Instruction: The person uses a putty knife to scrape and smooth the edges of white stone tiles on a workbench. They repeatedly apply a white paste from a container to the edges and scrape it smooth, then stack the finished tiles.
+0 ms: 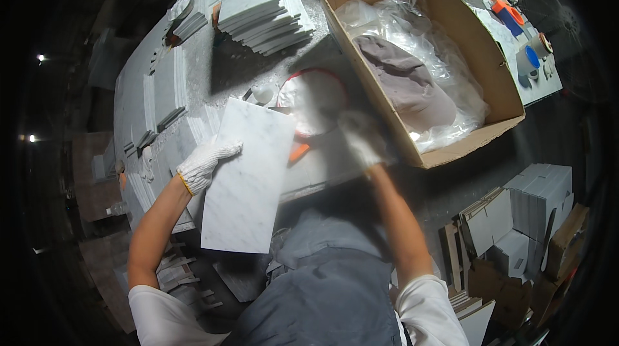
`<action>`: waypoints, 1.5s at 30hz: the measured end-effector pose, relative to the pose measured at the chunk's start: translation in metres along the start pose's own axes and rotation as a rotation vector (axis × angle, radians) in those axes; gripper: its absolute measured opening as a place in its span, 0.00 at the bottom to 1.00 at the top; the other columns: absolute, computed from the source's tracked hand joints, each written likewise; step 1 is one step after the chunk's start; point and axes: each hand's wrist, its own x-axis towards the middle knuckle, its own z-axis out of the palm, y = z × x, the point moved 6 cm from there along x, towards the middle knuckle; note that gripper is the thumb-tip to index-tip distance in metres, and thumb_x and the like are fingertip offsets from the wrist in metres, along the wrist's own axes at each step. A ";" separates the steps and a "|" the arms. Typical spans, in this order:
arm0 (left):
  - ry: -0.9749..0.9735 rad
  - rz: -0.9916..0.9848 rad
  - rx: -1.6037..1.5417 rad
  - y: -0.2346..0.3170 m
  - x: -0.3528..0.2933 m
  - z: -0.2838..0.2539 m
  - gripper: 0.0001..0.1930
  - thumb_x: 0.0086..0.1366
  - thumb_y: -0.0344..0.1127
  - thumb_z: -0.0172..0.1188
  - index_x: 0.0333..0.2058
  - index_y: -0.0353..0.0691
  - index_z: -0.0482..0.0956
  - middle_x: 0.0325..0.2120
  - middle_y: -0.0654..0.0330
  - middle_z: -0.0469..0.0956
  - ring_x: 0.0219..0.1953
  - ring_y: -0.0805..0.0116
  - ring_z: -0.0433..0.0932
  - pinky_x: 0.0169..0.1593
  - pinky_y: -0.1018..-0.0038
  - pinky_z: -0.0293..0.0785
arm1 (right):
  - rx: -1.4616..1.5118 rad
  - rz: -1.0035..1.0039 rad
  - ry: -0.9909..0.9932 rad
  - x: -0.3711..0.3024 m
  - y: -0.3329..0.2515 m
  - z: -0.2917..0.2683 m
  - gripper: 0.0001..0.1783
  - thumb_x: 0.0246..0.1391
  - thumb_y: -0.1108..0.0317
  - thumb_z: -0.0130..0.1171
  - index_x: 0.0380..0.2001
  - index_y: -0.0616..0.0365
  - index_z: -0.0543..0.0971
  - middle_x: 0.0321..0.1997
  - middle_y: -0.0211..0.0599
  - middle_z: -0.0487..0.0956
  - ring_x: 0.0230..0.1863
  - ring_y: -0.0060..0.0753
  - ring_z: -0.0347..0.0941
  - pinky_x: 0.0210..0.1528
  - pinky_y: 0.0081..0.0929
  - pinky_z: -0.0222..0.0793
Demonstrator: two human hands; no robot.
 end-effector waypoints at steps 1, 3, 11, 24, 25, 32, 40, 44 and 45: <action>-0.014 -0.004 0.023 0.004 0.005 0.002 0.17 0.64 0.34 0.68 0.49 0.32 0.80 0.39 0.60 0.82 0.41 0.72 0.80 0.48 0.72 0.78 | 0.171 0.057 -0.048 -0.004 -0.004 0.001 0.17 0.63 0.60 0.63 0.51 0.57 0.83 0.37 0.31 0.82 0.35 0.23 0.75 0.36 0.23 0.71; -0.030 -0.006 0.073 0.011 0.013 0.005 0.18 0.63 0.35 0.68 0.49 0.32 0.79 0.39 0.60 0.82 0.41 0.72 0.80 0.47 0.72 0.78 | 0.227 0.147 -0.071 -0.012 -0.017 0.006 0.19 0.63 0.61 0.64 0.53 0.58 0.82 0.32 0.25 0.81 0.27 0.14 0.72 0.28 0.17 0.70; -0.004 0.090 0.288 0.051 0.011 0.028 0.19 0.63 0.38 0.66 0.49 0.34 0.80 0.38 0.61 0.83 0.42 0.73 0.79 0.52 0.73 0.75 | 0.060 -0.098 0.140 -0.017 -0.050 0.004 0.18 0.65 0.63 0.63 0.54 0.60 0.80 0.37 0.28 0.83 0.31 0.14 0.74 0.34 0.16 0.71; 0.288 0.676 1.478 0.107 -0.127 0.085 0.25 0.48 0.26 0.68 0.49 0.38 0.80 0.41 0.50 0.84 0.43 0.52 0.85 0.42 0.68 0.81 | 0.635 0.153 -0.123 -0.046 -0.028 -0.017 0.23 0.66 0.67 0.62 0.60 0.65 0.74 0.34 0.29 0.80 0.31 0.16 0.75 0.34 0.16 0.72; 0.317 0.799 1.557 0.108 -0.131 0.091 0.22 0.49 0.27 0.66 0.47 0.39 0.79 0.38 0.53 0.82 0.40 0.54 0.83 0.38 0.67 0.80 | 0.618 0.171 -0.144 -0.046 -0.030 -0.018 0.23 0.66 0.68 0.62 0.61 0.65 0.74 0.33 0.29 0.79 0.31 0.16 0.75 0.33 0.16 0.71; 0.429 1.219 1.799 0.103 -0.127 0.105 0.10 0.47 0.31 0.61 0.32 0.40 0.76 0.29 0.58 0.76 0.33 0.61 0.78 0.33 0.70 0.77 | 0.122 -0.247 -0.101 -0.027 -0.071 -0.013 0.15 0.65 0.70 0.59 0.52 0.65 0.81 0.31 0.31 0.80 0.32 0.30 0.76 0.37 0.28 0.71; 0.345 1.160 1.867 0.090 -0.090 0.100 0.11 0.48 0.33 0.61 0.32 0.40 0.75 0.29 0.59 0.76 0.37 0.61 0.80 0.40 0.69 0.80 | -0.274 -0.386 -0.082 0.002 -0.054 -0.004 0.14 0.64 0.68 0.59 0.49 0.62 0.83 0.35 0.37 0.84 0.33 0.36 0.79 0.39 0.29 0.74; 0.353 1.203 1.942 0.085 -0.072 0.099 0.09 0.48 0.34 0.61 0.30 0.41 0.74 0.26 0.60 0.72 0.34 0.62 0.78 0.35 0.69 0.78 | 0.243 0.069 -0.290 0.002 -0.035 0.010 0.15 0.65 0.64 0.60 0.51 0.59 0.83 0.35 0.30 0.83 0.30 0.21 0.77 0.32 0.23 0.73; 0.368 1.216 1.937 0.085 -0.069 0.098 0.09 0.48 0.34 0.60 0.29 0.42 0.74 0.25 0.60 0.72 0.34 0.62 0.77 0.35 0.70 0.78 | 0.370 0.127 -0.317 -0.002 -0.038 0.016 0.15 0.65 0.64 0.61 0.51 0.58 0.83 0.36 0.29 0.83 0.30 0.18 0.76 0.31 0.21 0.72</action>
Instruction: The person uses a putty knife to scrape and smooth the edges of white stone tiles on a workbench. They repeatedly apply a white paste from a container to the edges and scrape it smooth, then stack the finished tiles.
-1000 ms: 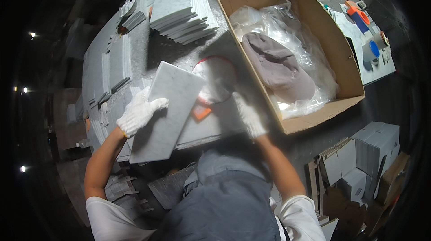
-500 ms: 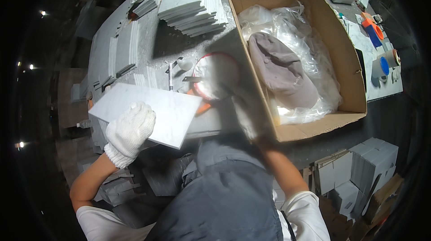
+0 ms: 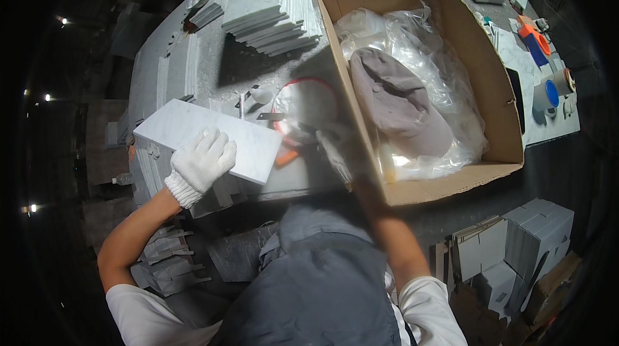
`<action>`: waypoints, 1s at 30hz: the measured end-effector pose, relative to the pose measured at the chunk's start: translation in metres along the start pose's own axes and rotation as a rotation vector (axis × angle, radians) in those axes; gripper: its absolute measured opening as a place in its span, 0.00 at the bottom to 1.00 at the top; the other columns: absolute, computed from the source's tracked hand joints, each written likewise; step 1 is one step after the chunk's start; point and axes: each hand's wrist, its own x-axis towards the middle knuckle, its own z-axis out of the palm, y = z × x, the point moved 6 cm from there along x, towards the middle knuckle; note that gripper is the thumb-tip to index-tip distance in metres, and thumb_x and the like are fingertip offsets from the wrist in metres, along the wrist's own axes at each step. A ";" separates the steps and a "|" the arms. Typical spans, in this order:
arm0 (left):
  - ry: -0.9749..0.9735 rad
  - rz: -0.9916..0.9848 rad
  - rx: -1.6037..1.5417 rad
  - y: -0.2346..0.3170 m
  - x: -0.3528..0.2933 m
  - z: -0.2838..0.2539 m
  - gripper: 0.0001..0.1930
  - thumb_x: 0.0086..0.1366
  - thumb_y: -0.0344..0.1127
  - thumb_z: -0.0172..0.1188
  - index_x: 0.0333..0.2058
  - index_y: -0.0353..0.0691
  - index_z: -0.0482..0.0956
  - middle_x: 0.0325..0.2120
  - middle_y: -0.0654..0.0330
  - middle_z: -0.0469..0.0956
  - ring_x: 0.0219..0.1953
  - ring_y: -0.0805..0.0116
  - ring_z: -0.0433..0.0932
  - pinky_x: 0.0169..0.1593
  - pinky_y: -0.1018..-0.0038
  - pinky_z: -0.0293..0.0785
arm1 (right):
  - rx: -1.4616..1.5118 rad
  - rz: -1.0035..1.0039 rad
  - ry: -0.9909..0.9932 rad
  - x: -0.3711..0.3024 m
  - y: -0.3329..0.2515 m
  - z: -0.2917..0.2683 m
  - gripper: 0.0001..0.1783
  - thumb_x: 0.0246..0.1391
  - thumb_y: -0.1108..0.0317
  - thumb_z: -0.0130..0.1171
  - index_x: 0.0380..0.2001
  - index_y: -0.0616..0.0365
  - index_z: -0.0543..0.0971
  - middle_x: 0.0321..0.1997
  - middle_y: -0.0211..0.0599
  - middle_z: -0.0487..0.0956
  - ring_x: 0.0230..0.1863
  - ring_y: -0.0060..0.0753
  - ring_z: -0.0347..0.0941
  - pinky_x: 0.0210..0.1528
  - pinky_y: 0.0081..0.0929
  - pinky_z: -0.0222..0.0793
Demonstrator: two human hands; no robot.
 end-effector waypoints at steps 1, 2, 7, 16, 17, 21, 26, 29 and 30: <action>-0.016 0.006 0.008 0.000 0.002 0.004 0.09 0.48 0.34 0.60 0.29 0.42 0.74 0.25 0.60 0.72 0.33 0.62 0.77 0.34 0.70 0.77 | 0.124 0.041 0.023 -0.006 -0.001 0.003 0.16 0.64 0.64 0.62 0.52 0.58 0.82 0.36 0.28 0.83 0.30 0.15 0.75 0.30 0.20 0.72; -0.026 0.013 0.016 -0.001 0.004 0.008 0.08 0.48 0.34 0.60 0.29 0.42 0.73 0.25 0.60 0.71 0.33 0.62 0.77 0.33 0.70 0.77 | 0.013 0.107 -0.010 0.000 -0.001 0.019 0.15 0.64 0.67 0.62 0.52 0.57 0.82 0.40 0.29 0.83 0.33 0.16 0.77 0.33 0.19 0.72; 0.110 0.061 0.005 -0.002 0.015 0.012 0.08 0.44 0.34 0.59 0.19 0.45 0.67 0.19 0.60 0.66 0.26 0.63 0.72 0.30 0.69 0.73 | -0.533 -0.523 0.099 -0.028 -0.038 0.032 0.15 0.56 0.74 0.66 0.47 0.62 0.82 0.42 0.46 0.83 0.44 0.46 0.80 0.50 0.32 0.76; -0.082 0.012 0.046 -0.009 0.018 0.010 0.11 0.50 0.36 0.59 0.33 0.42 0.75 0.25 0.60 0.74 0.32 0.62 0.77 0.30 0.69 0.76 | -0.201 -0.341 0.196 -0.026 -0.026 -0.001 0.18 0.66 0.71 0.61 0.57 0.62 0.78 0.38 0.28 0.80 0.34 0.18 0.74 0.35 0.20 0.71; -0.094 -0.005 0.060 -0.010 0.018 0.003 0.11 0.51 0.37 0.59 0.34 0.43 0.75 0.26 0.60 0.74 0.32 0.62 0.78 0.29 0.69 0.76 | -0.083 -0.242 0.144 -0.027 -0.021 -0.004 0.19 0.67 0.71 0.60 0.59 0.61 0.76 0.34 0.24 0.77 0.29 0.13 0.68 0.31 0.17 0.66; -0.251 -0.208 -0.193 -0.030 0.007 -0.028 0.08 0.58 0.35 0.61 0.37 0.44 0.77 0.27 0.61 0.78 0.34 0.62 0.81 0.29 0.64 0.76 | 0.131 -0.085 0.010 -0.041 -0.017 -0.007 0.19 0.68 0.67 0.59 0.60 0.60 0.76 0.34 0.23 0.76 0.28 0.11 0.68 0.30 0.15 0.66; -0.512 -0.679 -0.767 -0.089 -0.045 -0.034 0.13 0.64 0.39 0.62 0.47 0.44 0.80 0.36 0.52 0.84 0.39 0.56 0.84 0.41 0.64 0.79 | 0.190 0.208 0.009 -0.057 -0.005 0.000 0.18 0.67 0.65 0.61 0.56 0.62 0.77 0.36 0.27 0.77 0.32 0.21 0.72 0.31 0.18 0.70; -0.565 -0.829 -1.131 -0.114 -0.085 -0.010 0.21 0.63 0.46 0.64 0.48 0.37 0.80 0.37 0.51 0.85 0.38 0.57 0.83 0.49 0.68 0.77 | 0.239 0.224 -0.038 -0.065 -0.009 0.009 0.20 0.66 0.66 0.61 0.57 0.64 0.75 0.36 0.27 0.76 0.32 0.21 0.71 0.30 0.17 0.70; -0.611 -0.851 -1.165 -0.117 -0.100 0.002 0.22 0.62 0.46 0.65 0.47 0.35 0.80 0.36 0.51 0.85 0.38 0.58 0.83 0.48 0.68 0.76 | 0.239 0.222 -0.051 -0.067 -0.010 0.013 0.20 0.66 0.67 0.61 0.57 0.65 0.75 0.35 0.27 0.75 0.31 0.21 0.71 0.29 0.16 0.70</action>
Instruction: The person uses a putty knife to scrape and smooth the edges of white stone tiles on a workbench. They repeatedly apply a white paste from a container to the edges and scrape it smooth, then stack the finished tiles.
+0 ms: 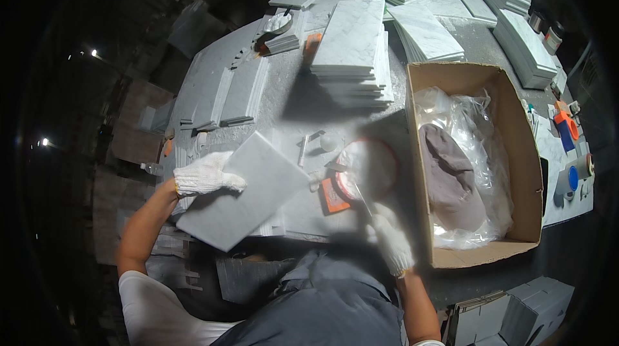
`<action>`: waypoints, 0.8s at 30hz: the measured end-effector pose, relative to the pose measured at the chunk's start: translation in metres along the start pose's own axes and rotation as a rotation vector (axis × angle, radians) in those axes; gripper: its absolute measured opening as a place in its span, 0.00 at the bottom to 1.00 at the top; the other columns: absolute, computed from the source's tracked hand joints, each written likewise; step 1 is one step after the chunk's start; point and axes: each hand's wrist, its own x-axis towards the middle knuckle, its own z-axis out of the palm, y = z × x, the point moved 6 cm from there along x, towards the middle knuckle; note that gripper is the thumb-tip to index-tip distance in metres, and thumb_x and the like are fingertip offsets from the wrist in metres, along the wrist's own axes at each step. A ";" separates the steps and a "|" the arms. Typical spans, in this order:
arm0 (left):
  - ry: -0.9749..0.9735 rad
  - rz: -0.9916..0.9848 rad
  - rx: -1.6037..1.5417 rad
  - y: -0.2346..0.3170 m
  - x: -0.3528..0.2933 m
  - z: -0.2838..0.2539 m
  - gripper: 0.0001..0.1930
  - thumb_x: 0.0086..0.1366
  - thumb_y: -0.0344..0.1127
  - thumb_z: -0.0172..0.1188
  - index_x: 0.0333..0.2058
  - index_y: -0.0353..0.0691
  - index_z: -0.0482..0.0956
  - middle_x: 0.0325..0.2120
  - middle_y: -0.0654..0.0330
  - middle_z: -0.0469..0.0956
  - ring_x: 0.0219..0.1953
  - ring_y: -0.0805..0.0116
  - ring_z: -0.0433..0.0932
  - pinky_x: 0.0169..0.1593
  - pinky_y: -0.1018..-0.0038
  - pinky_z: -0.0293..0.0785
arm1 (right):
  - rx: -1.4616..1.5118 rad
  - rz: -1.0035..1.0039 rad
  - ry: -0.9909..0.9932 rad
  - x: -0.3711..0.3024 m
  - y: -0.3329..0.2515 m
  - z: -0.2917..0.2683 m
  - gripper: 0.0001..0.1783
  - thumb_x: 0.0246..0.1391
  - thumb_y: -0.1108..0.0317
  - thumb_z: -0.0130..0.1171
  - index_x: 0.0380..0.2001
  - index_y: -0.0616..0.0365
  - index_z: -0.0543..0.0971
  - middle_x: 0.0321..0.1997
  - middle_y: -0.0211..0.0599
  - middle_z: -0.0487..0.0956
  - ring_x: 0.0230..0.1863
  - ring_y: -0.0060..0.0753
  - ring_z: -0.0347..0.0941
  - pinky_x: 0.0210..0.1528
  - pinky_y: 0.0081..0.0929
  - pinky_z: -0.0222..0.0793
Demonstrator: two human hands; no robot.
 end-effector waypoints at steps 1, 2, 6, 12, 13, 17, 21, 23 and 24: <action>-0.046 -0.034 -0.033 -0.020 0.002 0.003 0.22 0.61 0.46 0.66 0.46 0.33 0.80 0.36 0.52 0.84 0.38 0.59 0.82 0.47 0.69 0.76 | 0.038 -0.010 -0.059 -0.001 0.000 0.008 0.21 0.66 0.67 0.61 0.58 0.66 0.74 0.35 0.27 0.75 0.31 0.20 0.71 0.29 0.16 0.69; -0.021 -0.073 -0.020 -0.041 0.004 0.005 0.23 0.60 0.45 0.67 0.46 0.30 0.80 0.36 0.52 0.84 0.39 0.62 0.81 0.47 0.69 0.76 | 0.057 -0.007 -0.103 -0.002 0.003 0.016 0.22 0.65 0.68 0.61 0.59 0.67 0.74 0.34 0.27 0.75 0.31 0.20 0.71 0.28 0.16 0.69; -0.109 -0.023 -0.381 -0.109 0.014 0.029 0.22 0.58 0.43 0.69 0.45 0.31 0.81 0.36 0.57 0.84 0.38 0.70 0.79 0.46 0.71 0.76 | -0.038 -0.002 -0.044 -0.007 0.022 0.047 0.23 0.64 0.67 0.61 0.58 0.69 0.74 0.33 0.28 0.77 0.29 0.19 0.72 0.29 0.17 0.71; -0.209 0.004 -0.527 -0.185 0.046 0.050 0.22 0.59 0.35 0.70 0.49 0.29 0.78 0.39 0.56 0.84 0.41 0.72 0.81 0.47 0.74 0.78 | -0.010 -0.059 -0.007 -0.007 0.053 0.090 0.22 0.64 0.68 0.62 0.58 0.68 0.74 0.34 0.25 0.77 0.29 0.16 0.72 0.29 0.17 0.72; -0.209 -0.038 -0.573 -0.193 0.053 0.056 0.22 0.60 0.33 0.70 0.49 0.29 0.77 0.40 0.56 0.84 0.41 0.72 0.81 0.47 0.75 0.79 | -0.039 -0.032 0.046 -0.008 0.058 0.090 0.21 0.65 0.68 0.61 0.57 0.68 0.75 0.33 0.26 0.76 0.30 0.16 0.72 0.29 0.17 0.71; -0.272 0.021 -0.787 -0.198 0.069 0.068 0.20 0.61 0.33 0.70 0.48 0.29 0.76 0.37 0.59 0.82 0.39 0.75 0.80 0.45 0.77 0.79 | -0.149 -0.063 0.180 -0.012 0.074 0.096 0.21 0.65 0.68 0.61 0.56 0.70 0.75 0.36 0.28 0.77 0.32 0.18 0.73 0.31 0.17 0.71; -0.175 0.044 -0.637 -0.195 0.070 0.069 0.23 0.60 0.40 0.72 0.47 0.31 0.76 0.35 0.60 0.81 0.38 0.76 0.78 0.44 0.77 0.76 | -0.125 -0.105 0.210 -0.014 0.080 0.107 0.22 0.63 0.69 0.64 0.57 0.69 0.75 0.39 0.32 0.80 0.33 0.21 0.75 0.34 0.20 0.74; -0.028 0.015 -0.525 -0.196 0.066 0.067 0.24 0.59 0.44 0.73 0.46 0.34 0.76 0.33 0.60 0.81 0.37 0.75 0.78 0.44 0.75 0.75 | -0.155 -0.106 0.246 -0.011 0.080 0.108 0.23 0.63 0.69 0.65 0.57 0.68 0.75 0.40 0.34 0.81 0.34 0.22 0.77 0.36 0.20 0.75; 0.043 0.027 -0.408 -0.195 0.063 0.066 0.26 0.58 0.45 0.73 0.48 0.33 0.76 0.34 0.60 0.81 0.38 0.72 0.78 0.45 0.72 0.76 | -0.169 -0.104 0.254 -0.009 0.079 0.109 0.23 0.63 0.69 0.65 0.57 0.68 0.76 0.41 0.34 0.81 0.34 0.22 0.77 0.36 0.21 0.75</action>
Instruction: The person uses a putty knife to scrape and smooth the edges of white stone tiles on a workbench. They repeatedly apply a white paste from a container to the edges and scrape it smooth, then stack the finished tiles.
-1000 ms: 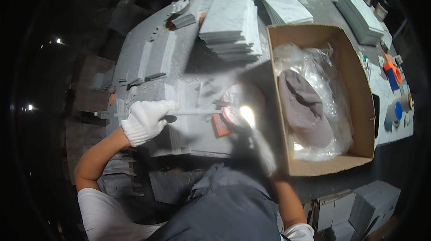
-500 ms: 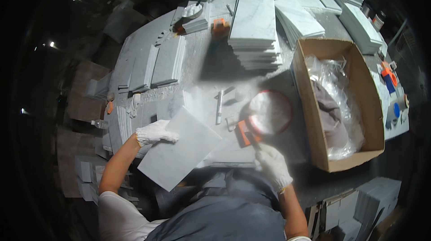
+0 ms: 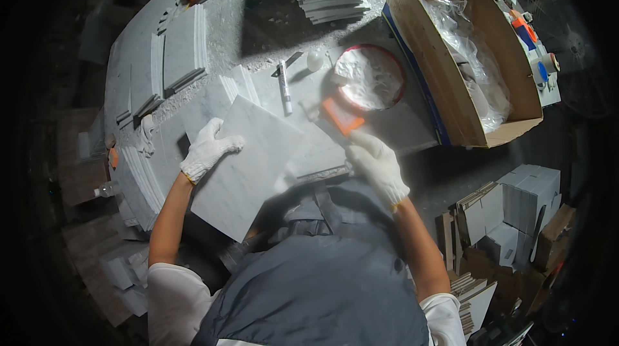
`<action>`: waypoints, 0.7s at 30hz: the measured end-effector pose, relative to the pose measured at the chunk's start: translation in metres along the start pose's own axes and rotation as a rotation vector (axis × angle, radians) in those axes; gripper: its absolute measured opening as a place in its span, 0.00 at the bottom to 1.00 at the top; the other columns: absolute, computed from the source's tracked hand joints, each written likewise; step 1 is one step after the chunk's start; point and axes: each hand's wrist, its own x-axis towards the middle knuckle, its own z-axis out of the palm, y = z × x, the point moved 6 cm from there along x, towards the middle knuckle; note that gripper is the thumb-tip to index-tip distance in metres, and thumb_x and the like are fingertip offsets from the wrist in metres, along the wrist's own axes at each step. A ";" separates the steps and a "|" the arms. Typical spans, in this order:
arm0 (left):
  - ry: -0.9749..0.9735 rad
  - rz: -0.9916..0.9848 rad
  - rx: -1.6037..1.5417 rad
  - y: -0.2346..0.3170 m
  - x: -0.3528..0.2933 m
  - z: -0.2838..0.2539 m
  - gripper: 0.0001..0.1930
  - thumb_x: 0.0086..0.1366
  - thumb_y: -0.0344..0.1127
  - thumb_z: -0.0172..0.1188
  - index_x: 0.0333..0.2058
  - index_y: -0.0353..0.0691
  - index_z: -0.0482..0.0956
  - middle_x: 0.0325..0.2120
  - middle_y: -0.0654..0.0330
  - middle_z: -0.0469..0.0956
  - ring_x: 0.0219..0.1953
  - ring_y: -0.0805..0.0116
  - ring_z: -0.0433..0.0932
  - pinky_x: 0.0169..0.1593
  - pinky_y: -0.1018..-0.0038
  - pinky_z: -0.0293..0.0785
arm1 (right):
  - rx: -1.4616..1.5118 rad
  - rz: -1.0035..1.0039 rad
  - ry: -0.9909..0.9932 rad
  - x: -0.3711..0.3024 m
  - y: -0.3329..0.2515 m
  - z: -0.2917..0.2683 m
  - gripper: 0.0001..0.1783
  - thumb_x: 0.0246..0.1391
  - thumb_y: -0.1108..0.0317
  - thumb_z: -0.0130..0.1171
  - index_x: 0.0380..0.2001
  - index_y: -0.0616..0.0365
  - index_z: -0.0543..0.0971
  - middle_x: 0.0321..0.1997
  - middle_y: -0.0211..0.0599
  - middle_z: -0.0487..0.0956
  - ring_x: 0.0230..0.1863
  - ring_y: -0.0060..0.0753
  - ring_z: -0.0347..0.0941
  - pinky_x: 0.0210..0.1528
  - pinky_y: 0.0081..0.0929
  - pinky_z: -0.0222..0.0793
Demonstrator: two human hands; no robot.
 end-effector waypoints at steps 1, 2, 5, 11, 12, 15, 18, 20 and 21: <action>0.068 0.025 0.117 0.002 -0.003 0.001 0.28 0.58 0.46 0.73 0.50 0.32 0.75 0.35 0.59 0.80 0.39 0.68 0.78 0.46 0.69 0.76 | -0.020 -0.033 -0.020 0.004 -0.002 0.002 0.22 0.62 0.69 0.65 0.57 0.67 0.76 0.41 0.34 0.82 0.35 0.22 0.78 0.37 0.21 0.76; 0.161 0.057 0.229 0.005 -0.007 0.000 0.31 0.58 0.47 0.73 0.52 0.31 0.75 0.36 0.58 0.79 0.40 0.65 0.79 0.47 0.67 0.77 | -0.042 -0.049 -0.030 0.008 -0.003 0.004 0.22 0.62 0.68 0.66 0.57 0.67 0.77 0.42 0.35 0.83 0.35 0.23 0.78 0.37 0.21 0.76; 0.458 0.109 0.530 0.015 -0.019 0.003 0.30 0.54 0.53 0.74 0.48 0.37 0.79 0.40 0.56 0.80 0.43 0.56 0.78 0.48 0.59 0.76 | -0.164 -0.068 -0.070 0.024 -0.006 0.009 0.22 0.62 0.66 0.66 0.56 0.64 0.79 0.45 0.34 0.84 0.37 0.22 0.80 0.38 0.22 0.77; 0.767 0.273 0.909 0.037 -0.040 0.002 0.29 0.49 0.57 0.76 0.44 0.45 0.83 0.43 0.58 0.77 0.46 0.55 0.77 0.49 0.57 0.76 | -0.293 -0.160 -0.219 0.055 -0.016 0.023 0.22 0.64 0.62 0.65 0.58 0.61 0.80 0.43 0.31 0.84 0.37 0.20 0.79 0.36 0.22 0.79; 0.759 0.317 0.868 0.036 -0.044 0.005 0.33 0.49 0.59 0.75 0.49 0.45 0.81 0.49 0.57 0.77 0.52 0.53 0.75 0.54 0.57 0.75 | -0.300 -0.191 -0.245 0.057 -0.019 0.027 0.22 0.64 0.62 0.64 0.57 0.61 0.80 0.43 0.31 0.84 0.37 0.20 0.79 0.36 0.22 0.79; 0.589 0.426 0.783 0.024 -0.053 0.040 0.42 0.50 0.65 0.72 0.58 0.43 0.75 0.57 0.53 0.72 0.60 0.50 0.69 0.64 0.56 0.67 | -0.387 -0.221 -0.307 0.062 -0.025 0.041 0.19 0.64 0.64 0.59 0.56 0.58 0.81 0.38 0.30 0.83 0.34 0.21 0.78 0.37 0.22 0.78; 0.458 0.559 0.878 0.011 -0.060 0.083 0.54 0.51 0.72 0.66 0.67 0.38 0.65 0.67 0.45 0.61 0.71 0.45 0.55 0.75 0.48 0.47 | -0.538 -0.153 -0.355 0.070 -0.027 0.058 0.18 0.64 0.63 0.59 0.54 0.56 0.83 0.40 0.32 0.84 0.35 0.20 0.78 0.38 0.22 0.77; 0.494 0.562 0.893 0.003 -0.062 0.102 0.54 0.53 0.71 0.66 0.68 0.37 0.63 0.70 0.43 0.57 0.74 0.44 0.50 0.76 0.44 0.41 | -0.666 -0.177 -0.366 0.075 -0.034 0.066 0.18 0.64 0.62 0.60 0.54 0.56 0.83 0.42 0.33 0.85 0.36 0.19 0.79 0.39 0.22 0.77; 0.552 0.583 0.868 0.002 -0.062 0.105 0.54 0.52 0.71 0.65 0.68 0.38 0.65 0.69 0.43 0.59 0.74 0.44 0.51 0.76 0.43 0.41 | -0.733 -0.187 -0.374 0.079 -0.036 0.069 0.17 0.64 0.62 0.60 0.53 0.55 0.83 0.43 0.33 0.85 0.36 0.19 0.80 0.40 0.22 0.78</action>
